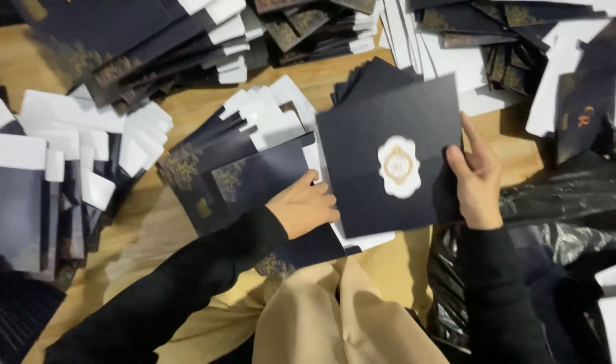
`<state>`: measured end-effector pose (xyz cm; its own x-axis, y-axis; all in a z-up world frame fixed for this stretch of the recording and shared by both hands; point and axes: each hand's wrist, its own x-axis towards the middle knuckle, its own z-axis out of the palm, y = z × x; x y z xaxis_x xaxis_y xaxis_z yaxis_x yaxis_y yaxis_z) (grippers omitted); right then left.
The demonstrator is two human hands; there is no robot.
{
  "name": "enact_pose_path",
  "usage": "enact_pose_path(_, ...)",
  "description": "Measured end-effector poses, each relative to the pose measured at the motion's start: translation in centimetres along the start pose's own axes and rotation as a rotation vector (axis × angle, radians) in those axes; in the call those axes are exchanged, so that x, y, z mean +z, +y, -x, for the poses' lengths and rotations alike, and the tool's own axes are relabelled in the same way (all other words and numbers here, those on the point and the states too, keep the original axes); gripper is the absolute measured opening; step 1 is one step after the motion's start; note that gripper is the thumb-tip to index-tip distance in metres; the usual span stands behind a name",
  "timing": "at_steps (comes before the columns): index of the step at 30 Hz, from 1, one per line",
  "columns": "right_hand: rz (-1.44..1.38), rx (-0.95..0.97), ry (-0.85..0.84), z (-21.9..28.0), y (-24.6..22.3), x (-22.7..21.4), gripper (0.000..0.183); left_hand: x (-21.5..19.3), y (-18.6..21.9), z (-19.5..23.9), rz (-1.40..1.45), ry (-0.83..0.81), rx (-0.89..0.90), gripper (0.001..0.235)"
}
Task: Assembling decorative invitation folders by placing paper inserts inside and folding the covers.
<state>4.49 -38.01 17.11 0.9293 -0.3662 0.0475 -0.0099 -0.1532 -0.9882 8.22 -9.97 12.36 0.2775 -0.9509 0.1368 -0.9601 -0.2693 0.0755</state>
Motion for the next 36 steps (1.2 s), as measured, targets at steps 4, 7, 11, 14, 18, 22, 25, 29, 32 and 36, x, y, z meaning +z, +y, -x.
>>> enact_pose_path(4, 0.139, 0.029, 0.027, 3.6, 2.6, -4.2, 0.045, 0.5, 2.3, -1.1, -0.021, 0.033, 0.052, 0.014)
enact_pose_path(7, 0.147, 0.05, 0.106, 6.3, 3.9, -6.2, 0.045, 1.2, 4.4, -2.2, 0.018, 0.09, 0.09, 0.018)
enact_pose_path(11, 0.157, 0.021, 0.223, 8.8, 4.8, -8.5, 0.045, 1.3, 6.2, -4.2, 0.047, 0.127, 0.137, 0.018)
enact_pose_path(14, 0.169, 0.01, 0.252, 10.1, 4.0, -8.8, 0.047, 2.2, 6.8, -5.1, 0.086, 0.067, 0.167, 0.025)
enact_pose_path(18, 0.226, 0.059, 0.25, 12.1, 4.8, -9.7, 0.045, 4.2, 8.3, -5.5, 0.121, -0.135, 0.183, 0.029)
enact_pose_path(22, 0.188, 0.061, 0.286, 13.5, 6.7, -11.5, 0.047, 3.8, 9.0, -5.7, 0.126, -0.121, 0.172, 0.023)
enact_pose_path(25, 0.192, 0.067, 0.308, 14.2, 9.9, -13.6, 0.047, 3.2, 9.0, -6.1, 0.087, -0.133, 0.169, 0.026)
enact_pose_path(29, 0.174, 0.116, 0.348, 14.9, 8.1, -13.0, 0.047, 1.8, 8.4, -6.9, 0.047, -0.146, 0.182, 0.035)
enact_pose_path(32, 0.177, 0.139, 0.344, 15.1, 8.8, -13.9, 0.046, 1.2, 8.0, -7.3, 0.032, -0.182, 0.178, 0.039)
enact_pose_path(36, 0.184, 0.149, 0.361, 15.6, 8.6, -14.2, 0.047, 1.1, 7.5, -7.3, 0.048, -0.173, 0.177, 0.043)
